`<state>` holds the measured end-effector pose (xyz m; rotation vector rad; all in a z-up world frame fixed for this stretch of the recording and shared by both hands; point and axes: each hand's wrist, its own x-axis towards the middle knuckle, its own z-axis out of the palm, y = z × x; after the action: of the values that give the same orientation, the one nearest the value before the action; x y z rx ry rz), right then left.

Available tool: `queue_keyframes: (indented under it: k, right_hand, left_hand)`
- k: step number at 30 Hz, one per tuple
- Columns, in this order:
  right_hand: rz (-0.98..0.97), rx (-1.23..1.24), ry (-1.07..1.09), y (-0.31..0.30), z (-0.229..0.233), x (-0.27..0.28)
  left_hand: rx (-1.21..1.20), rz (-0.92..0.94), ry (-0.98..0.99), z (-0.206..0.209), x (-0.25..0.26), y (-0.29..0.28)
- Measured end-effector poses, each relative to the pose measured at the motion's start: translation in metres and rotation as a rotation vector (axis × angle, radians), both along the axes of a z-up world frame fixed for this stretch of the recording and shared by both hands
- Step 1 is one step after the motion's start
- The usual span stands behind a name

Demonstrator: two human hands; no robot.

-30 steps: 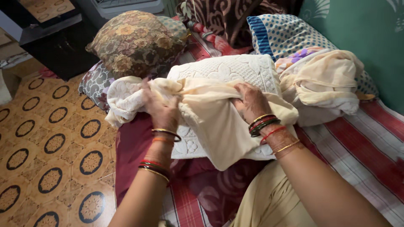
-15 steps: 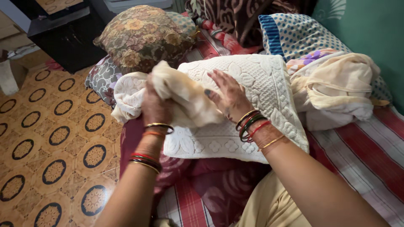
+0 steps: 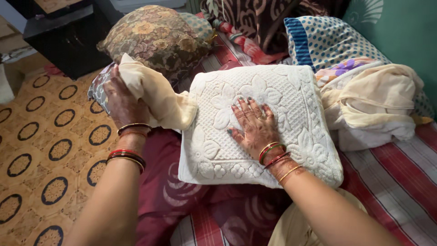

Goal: The person sits on the floor and folds a white quilted pillowcase, then places it aside. They then pick up a maroon pillow, smooth it out, and fold it in half. Finally, they pick up a cream-colored cloth and begin to fold it.

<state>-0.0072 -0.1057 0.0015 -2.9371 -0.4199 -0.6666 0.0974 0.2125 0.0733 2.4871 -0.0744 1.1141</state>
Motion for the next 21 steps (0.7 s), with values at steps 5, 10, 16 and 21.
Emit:
queue_keyframes:
  k: [5, 10, 16, 21]
  right_hand:
    - [-0.010, 0.007, -0.016, 0.002, 0.000, 0.000]
    - [-0.009, 0.028, -0.021, 0.004, 0.004, -0.001]
    - [-0.008, 0.043, -0.028, 0.006, 0.005, -0.002]
    - [0.001, 0.064, -0.014, 0.004, 0.006, -0.002]
  left_hand:
    - [0.026, 0.109, -0.056, -0.020, 0.028, 0.013]
    - [0.400, 0.135, 0.873, -0.100, 0.092, 0.035]
    - [0.660, -0.002, 1.028, -0.218, 0.094, 0.043]
    - [0.208, 0.186, 0.936, -0.153, 0.026, 0.002]
